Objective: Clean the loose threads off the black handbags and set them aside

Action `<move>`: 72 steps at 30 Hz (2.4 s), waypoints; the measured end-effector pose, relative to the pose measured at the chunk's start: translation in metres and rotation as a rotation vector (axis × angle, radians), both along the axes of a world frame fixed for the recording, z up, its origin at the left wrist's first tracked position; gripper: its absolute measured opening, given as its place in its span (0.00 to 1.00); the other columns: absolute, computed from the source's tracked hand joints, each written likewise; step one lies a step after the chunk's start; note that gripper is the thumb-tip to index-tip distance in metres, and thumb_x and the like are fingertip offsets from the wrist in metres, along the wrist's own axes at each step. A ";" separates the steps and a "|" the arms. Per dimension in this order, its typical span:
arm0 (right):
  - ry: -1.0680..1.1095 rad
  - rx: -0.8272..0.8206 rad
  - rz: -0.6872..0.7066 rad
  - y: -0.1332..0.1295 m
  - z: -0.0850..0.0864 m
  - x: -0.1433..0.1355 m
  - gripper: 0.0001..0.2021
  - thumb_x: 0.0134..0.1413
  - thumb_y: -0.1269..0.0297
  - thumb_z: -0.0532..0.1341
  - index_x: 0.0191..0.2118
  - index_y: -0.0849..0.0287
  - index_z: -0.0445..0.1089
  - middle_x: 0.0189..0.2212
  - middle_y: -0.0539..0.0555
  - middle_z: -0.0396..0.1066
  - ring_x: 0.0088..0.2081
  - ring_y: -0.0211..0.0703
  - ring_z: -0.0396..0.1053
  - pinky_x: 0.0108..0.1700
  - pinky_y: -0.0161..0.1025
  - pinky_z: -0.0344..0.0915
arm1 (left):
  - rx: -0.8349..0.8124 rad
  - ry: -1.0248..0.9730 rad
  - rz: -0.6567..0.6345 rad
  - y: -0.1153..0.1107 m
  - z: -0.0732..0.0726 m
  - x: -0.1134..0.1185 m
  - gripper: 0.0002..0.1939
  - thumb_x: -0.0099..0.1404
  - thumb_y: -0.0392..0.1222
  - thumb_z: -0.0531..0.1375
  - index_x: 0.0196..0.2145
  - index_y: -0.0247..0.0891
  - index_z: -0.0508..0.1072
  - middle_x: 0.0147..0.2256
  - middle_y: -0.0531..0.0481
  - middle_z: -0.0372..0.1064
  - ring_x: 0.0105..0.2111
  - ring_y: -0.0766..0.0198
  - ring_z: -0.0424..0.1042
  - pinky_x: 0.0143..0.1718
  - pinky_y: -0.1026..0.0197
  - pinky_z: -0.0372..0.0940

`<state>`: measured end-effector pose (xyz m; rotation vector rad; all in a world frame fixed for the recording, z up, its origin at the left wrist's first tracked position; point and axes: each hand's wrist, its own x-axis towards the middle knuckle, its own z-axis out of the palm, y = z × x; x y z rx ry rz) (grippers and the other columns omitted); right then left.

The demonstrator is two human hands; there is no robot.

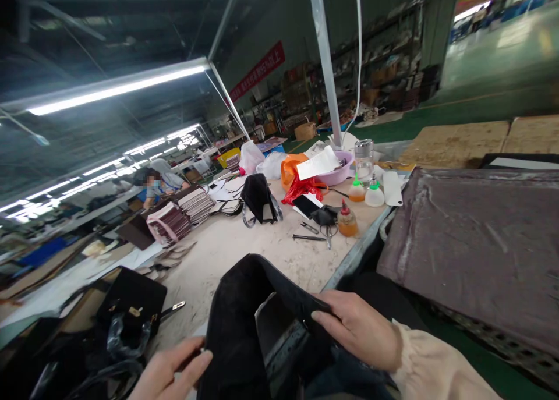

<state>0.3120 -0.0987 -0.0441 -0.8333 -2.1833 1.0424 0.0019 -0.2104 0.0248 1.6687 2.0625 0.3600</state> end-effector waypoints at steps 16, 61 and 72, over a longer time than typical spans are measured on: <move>-0.146 0.169 -0.075 -0.011 -0.006 0.019 0.25 0.56 0.58 0.57 0.61 0.44 0.58 0.50 0.54 0.70 0.48 0.51 0.70 0.47 0.44 0.70 | 0.001 -0.109 -0.313 0.143 0.001 0.020 0.18 0.64 0.49 0.50 0.34 0.34 0.74 0.31 0.51 0.75 0.31 0.61 0.71 0.33 0.63 0.63; -0.533 0.431 -0.010 0.045 0.053 -0.086 0.25 0.60 0.59 0.54 0.60 0.63 0.56 0.40 0.59 0.75 0.41 0.50 0.73 0.42 0.44 0.69 | 0.032 0.071 -0.424 0.152 -0.002 0.010 0.16 0.63 0.47 0.54 0.47 0.40 0.71 0.45 0.47 0.72 0.43 0.59 0.70 0.44 0.61 0.61; -0.489 0.568 -0.008 0.037 0.047 -0.076 0.17 0.61 0.67 0.53 0.53 0.65 0.65 0.37 0.57 0.75 0.35 0.46 0.73 0.38 0.42 0.69 | -0.107 -0.405 -0.660 0.198 -0.011 0.018 0.09 0.57 0.38 0.60 0.34 0.33 0.77 0.31 0.52 0.75 0.32 0.67 0.71 0.37 0.68 0.63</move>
